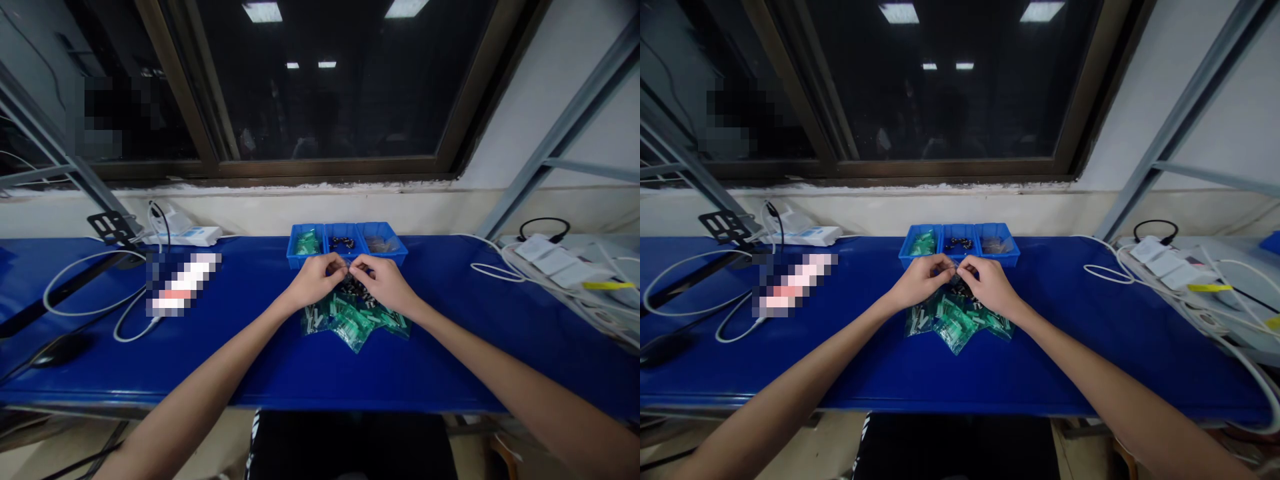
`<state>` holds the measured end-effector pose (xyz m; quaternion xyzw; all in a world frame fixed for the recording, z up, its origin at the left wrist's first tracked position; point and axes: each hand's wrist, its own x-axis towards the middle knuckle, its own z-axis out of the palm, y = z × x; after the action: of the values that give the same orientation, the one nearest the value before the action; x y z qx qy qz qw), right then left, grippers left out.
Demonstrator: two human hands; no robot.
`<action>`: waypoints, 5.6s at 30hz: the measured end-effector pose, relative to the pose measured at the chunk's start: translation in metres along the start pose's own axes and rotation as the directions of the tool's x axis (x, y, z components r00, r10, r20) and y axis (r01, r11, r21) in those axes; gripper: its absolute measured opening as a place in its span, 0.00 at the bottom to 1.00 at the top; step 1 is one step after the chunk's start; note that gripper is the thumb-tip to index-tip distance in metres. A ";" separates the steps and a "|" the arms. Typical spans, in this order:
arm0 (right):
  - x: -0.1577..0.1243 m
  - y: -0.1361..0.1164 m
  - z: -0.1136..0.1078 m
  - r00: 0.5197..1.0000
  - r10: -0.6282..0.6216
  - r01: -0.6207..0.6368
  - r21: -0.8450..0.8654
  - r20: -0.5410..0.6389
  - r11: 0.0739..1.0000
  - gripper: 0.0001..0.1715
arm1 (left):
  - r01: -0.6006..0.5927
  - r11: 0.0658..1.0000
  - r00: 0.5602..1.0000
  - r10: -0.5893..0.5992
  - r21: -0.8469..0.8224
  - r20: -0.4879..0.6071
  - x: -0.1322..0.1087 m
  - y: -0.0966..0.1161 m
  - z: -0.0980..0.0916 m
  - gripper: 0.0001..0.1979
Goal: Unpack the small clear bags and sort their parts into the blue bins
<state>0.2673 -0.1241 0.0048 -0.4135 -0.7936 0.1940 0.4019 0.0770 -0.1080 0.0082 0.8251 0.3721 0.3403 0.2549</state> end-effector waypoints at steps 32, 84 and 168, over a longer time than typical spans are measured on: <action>-0.001 -0.003 0.001 0.996 0.063 -0.069 0.085 0.064 0.994 0.08 | -0.068 0.988 0.997 0.073 0.142 -0.029 -0.002 0.003 0.001 0.08; 0.005 0.011 -0.003 0.965 0.244 -0.263 0.387 0.098 0.884 0.10 | -0.197 0.896 0.975 0.223 0.398 -0.021 -0.008 0.006 -0.002 0.18; -0.002 0.017 -0.003 0.953 -0.087 0.192 -0.355 0.291 0.915 0.13 | -0.111 0.881 0.989 0.053 0.461 0.136 -0.007 -0.006 0.000 0.12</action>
<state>0.2787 -0.1156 -0.0051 -0.3949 -0.8909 0.0617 0.2156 0.0711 -0.1097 0.0015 0.8959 0.3919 0.2015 0.0559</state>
